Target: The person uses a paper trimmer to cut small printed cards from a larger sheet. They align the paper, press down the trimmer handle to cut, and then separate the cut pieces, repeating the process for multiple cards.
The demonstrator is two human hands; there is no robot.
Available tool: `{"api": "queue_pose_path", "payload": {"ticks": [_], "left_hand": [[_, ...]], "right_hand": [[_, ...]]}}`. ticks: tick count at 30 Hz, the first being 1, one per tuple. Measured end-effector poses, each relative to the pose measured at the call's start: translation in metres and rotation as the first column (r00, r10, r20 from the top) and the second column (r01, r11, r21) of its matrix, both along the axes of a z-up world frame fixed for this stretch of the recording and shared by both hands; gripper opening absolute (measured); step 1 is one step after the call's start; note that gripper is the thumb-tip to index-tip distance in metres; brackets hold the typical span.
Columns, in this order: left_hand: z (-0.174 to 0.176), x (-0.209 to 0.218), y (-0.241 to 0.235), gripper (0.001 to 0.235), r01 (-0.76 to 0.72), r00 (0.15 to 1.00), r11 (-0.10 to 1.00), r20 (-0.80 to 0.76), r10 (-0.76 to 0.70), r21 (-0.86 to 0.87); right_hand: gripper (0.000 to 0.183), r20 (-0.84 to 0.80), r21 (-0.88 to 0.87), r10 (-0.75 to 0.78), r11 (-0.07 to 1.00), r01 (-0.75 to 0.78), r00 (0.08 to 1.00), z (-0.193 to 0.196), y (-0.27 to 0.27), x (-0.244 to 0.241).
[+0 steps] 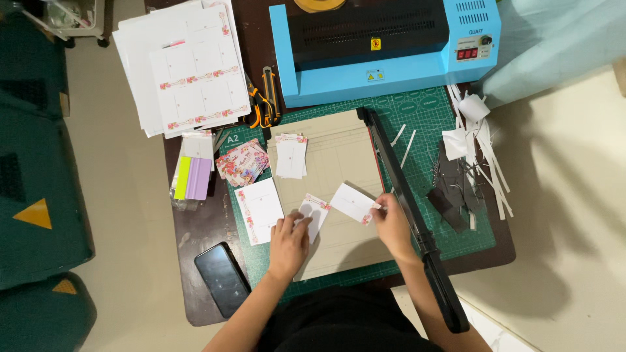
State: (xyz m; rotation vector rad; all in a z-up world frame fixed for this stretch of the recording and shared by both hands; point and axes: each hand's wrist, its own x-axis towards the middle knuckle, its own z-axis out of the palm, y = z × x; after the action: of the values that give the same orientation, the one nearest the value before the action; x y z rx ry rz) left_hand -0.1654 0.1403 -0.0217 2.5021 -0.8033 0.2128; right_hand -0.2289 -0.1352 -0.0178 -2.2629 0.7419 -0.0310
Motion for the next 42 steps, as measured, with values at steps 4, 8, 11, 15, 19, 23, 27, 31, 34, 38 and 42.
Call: {"api": "queue_pose_path", "payload": {"ticks": [4, 8, 11, 15, 19, 23, 27, 31, 34, 38, 42], "left_hand": [[0.032, 0.02, -0.037, 0.034, 0.03, 0.999, 0.994, -0.02, -0.033, -0.107], [0.042, 0.032, -0.078, 0.045, 0.227, 0.942, 0.966, -0.224, -0.25, -0.122], [0.009, 0.043, -0.09, 0.029, 0.267, 0.841, 0.96, -0.465, -0.276, -0.088], [-0.048, 0.085, -0.074, 0.023, -0.167, 0.726, 0.956, -0.686, -0.048, -0.243], [-0.033, 0.135, -0.04, 0.024, -0.406, 0.71, 0.897, -0.678, 0.188, -0.176], [0.0, 0.139, -0.013, 0.044, -0.45, 0.776, 0.892, -0.51, 0.371, -0.035], [0.035, 0.092, -0.001, 0.023, -0.33, 0.828, 0.934, -0.434, 0.354, 0.133], [0.046, 0.023, -0.006, 0.043, -0.133, 0.871, 0.96, -0.432, 0.232, 0.248], [0.049, -0.012, -0.018, 0.059, 0.003, 0.967, 0.95, -0.244, 0.077, 0.311], [0.003, -0.039, -0.022, 0.074, 0.397, 0.913, 0.868, -0.224, -0.34, 0.3], [-0.005, -0.037, -0.014, 0.058, 0.687, 0.705, 0.665, -0.047, -0.708, 0.292]], "right_hand": [[0.019, 0.198, 0.389, -0.168, 0.918, 0.08, 0.966, -0.017, -0.012, -0.006], [0.022, 0.236, 0.605, -0.184, 0.797, 0.004, 0.954, -0.028, -0.018, -0.013], [0.031, 0.277, 0.629, -0.16, 0.776, -0.053, 0.947, -0.01, -0.007, -0.007], [0.039, 0.234, 0.396, -0.215, 0.912, 0.109, 0.948, -0.005, 0.007, -0.003], [0.035, 0.157, 0.12, 0.087, 0.987, -0.106, 0.984, -0.019, 0.036, 0.003], [0.046, 0.004, -0.3, 0.455, 0.85, -0.433, 0.89, -0.029, 0.068, 0.011], [0.055, -0.078, -0.436, 0.541, 0.737, -0.516, 0.838, -0.029, 0.078, 0.02], [0.059, -0.115, -0.45, 0.504, 0.742, -0.497, 0.856, -0.02, 0.077, 0.018], [0.055, -0.14, -0.402, 0.499, 0.761, -0.51, 0.855, -0.022, 0.066, 0.007], [0.045, -0.145, -0.28, 0.449, 0.836, -0.472, 0.881, -0.004, 0.048, -0.016], [0.04, -0.146, -0.048, 0.278, 0.957, -0.288, 0.949, 0.016, 0.033, -0.046]]}}
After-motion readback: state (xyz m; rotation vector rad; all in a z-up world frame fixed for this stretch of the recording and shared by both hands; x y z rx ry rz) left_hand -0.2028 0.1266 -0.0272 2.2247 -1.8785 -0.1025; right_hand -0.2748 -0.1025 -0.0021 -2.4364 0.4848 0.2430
